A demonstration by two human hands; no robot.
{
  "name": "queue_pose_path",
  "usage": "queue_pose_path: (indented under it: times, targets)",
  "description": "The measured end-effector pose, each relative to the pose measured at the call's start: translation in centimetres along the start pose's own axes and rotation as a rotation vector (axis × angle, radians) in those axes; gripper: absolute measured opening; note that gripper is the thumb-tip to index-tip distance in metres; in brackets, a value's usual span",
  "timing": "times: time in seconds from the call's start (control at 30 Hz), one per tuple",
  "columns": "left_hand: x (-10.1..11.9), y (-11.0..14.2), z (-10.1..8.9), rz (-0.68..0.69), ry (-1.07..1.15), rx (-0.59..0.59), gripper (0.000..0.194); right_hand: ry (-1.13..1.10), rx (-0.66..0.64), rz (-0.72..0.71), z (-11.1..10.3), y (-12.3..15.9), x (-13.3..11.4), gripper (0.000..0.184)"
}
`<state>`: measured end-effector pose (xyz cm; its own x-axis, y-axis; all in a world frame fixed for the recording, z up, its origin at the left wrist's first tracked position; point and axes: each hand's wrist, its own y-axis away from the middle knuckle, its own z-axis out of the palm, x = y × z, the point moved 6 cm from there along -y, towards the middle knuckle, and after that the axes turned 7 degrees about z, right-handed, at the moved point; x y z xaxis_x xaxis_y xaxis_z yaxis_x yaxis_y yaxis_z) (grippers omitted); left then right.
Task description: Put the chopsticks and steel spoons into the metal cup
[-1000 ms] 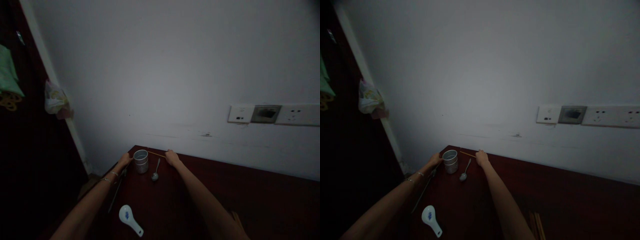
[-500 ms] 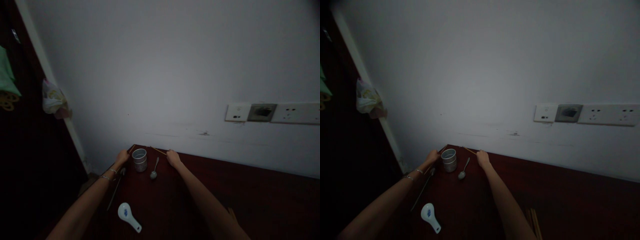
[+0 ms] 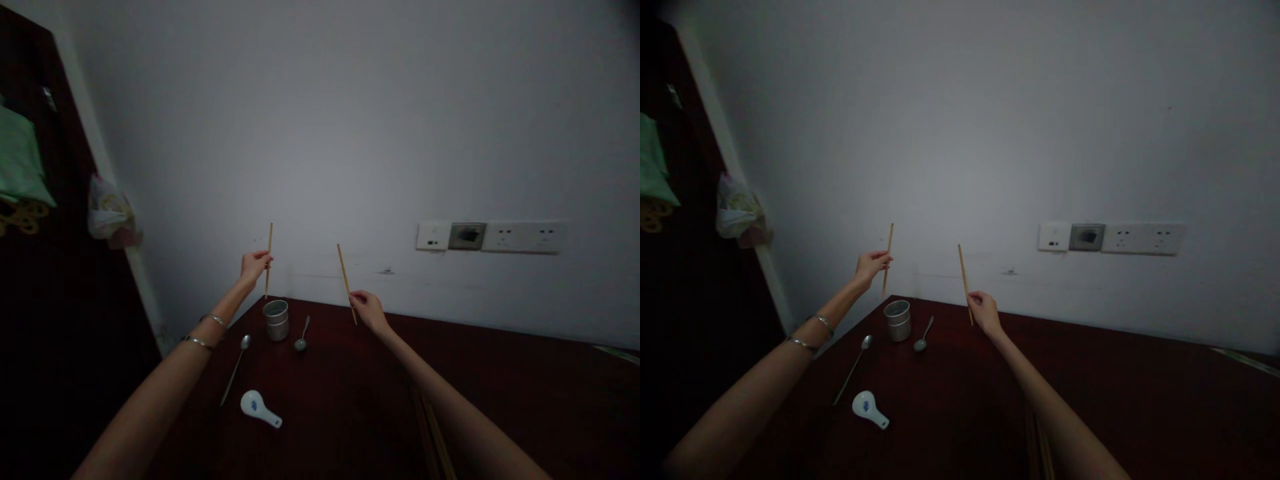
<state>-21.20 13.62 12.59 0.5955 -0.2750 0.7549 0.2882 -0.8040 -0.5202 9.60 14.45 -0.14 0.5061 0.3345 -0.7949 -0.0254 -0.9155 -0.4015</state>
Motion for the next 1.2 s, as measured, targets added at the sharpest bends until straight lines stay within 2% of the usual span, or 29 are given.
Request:
queue_pose_path:
  times: [0.07,0.13,0.2,0.33,0.5,0.8,1.03,1.2]
  targets:
    - [3.0,1.5,2.2,0.010,0.172,-0.090,0.020,-0.187,0.023,0.007,-2.1,1.4,-1.2,0.030]
    - [5.4,3.7,4.9,-0.049,0.494,-0.223,0.015,-0.356,0.044,0.021,-4.0,3.1,-2.3,0.030]
    - [7.4,6.3,7.7,-0.119,0.701,-0.352,0.012,-0.438,0.064,0.042,-5.7,5.0,-3.1,0.031]
    - [9.9,11.6,12.5,-0.191,0.862,-0.539,0.010,-0.495,0.064,0.073,-8.2,8.5,-3.3,0.031]
    - [11.2,17.0,16.9,-0.242,0.885,-0.614,0.009,-0.459,0.094,0.116,-10.4,12.2,-1.4,0.032]
    - [11.7,22.7,22.0,-0.323,0.935,-0.689,0.005,-0.455,0.104,0.207,-11.7,16.8,1.8,0.036]
    - [11.6,25.7,23.8,-0.343,0.957,-0.710,0.010,-0.405,0.107,0.246,-12.5,18.9,3.1,0.033]
    - [11.2,26.9,25.1,-0.374,0.947,-0.784,0.008,-0.395,0.068,0.307,-12.8,19.9,4.6,0.033]
